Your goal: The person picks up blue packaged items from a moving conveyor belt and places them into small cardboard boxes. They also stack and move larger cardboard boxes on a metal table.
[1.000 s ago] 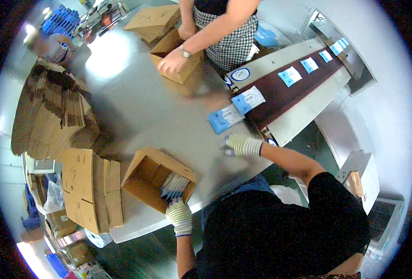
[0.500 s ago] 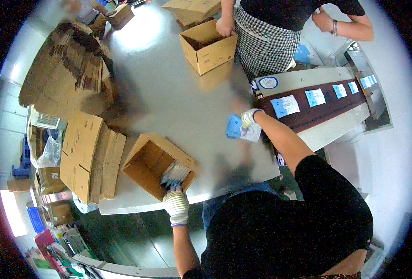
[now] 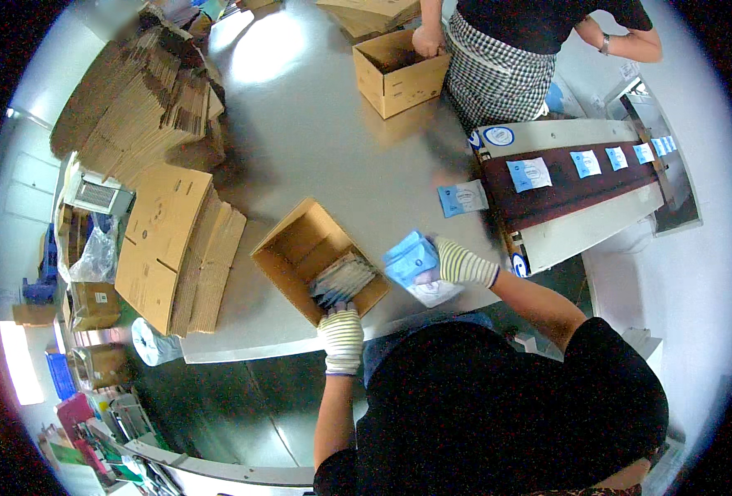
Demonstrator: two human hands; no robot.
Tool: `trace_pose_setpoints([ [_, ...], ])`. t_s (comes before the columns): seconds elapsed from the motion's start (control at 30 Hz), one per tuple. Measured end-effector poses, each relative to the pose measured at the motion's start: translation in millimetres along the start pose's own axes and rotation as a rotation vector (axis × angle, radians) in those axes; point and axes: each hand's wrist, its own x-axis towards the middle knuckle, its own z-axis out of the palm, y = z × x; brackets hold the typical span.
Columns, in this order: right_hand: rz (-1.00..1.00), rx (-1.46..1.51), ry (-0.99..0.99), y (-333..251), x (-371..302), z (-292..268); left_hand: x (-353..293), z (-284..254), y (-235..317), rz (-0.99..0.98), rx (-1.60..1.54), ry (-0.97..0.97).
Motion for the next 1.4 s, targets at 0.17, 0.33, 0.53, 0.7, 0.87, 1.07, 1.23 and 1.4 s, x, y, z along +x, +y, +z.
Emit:
trace_pose_setpoints([
  [0.17, -0.489, -0.119, -0.021, -146, 15, -4, -10, 20, 3, 0.068, 0.042, 0.015],
  [0.33, -0.400, -0.897, 0.075, -153, 89, 73, -18, 19, 25, 0.114, 0.076, 0.041],
  [0.53, -0.336, -1.057, -0.171, -100, 88, 129, -33, 27, 29, 0.104, 0.037, 0.200],
  [0.7, -0.578, -0.733, -0.151, -110, 38, 90, -22, 28, 31, 0.011, 0.004, -0.208],
  [0.87, -0.610, -0.470, -0.162, -72, -9, 63, -8, 20, 22, 0.033, -0.036, -0.117],
  [1.07, -0.513, -0.299, -0.029, -24, -55, -17, -5, 15, 16, 0.053, -0.036, 0.123],
  [1.23, -0.344, -0.448, -0.062, 35, -65, -56, -3, 19, 20, 0.069, -0.036, 0.204],
  [1.4, -0.156, -0.530, -0.099, 79, -57, -86, -5, 20, 20, 0.030, -0.030, 0.177],
])
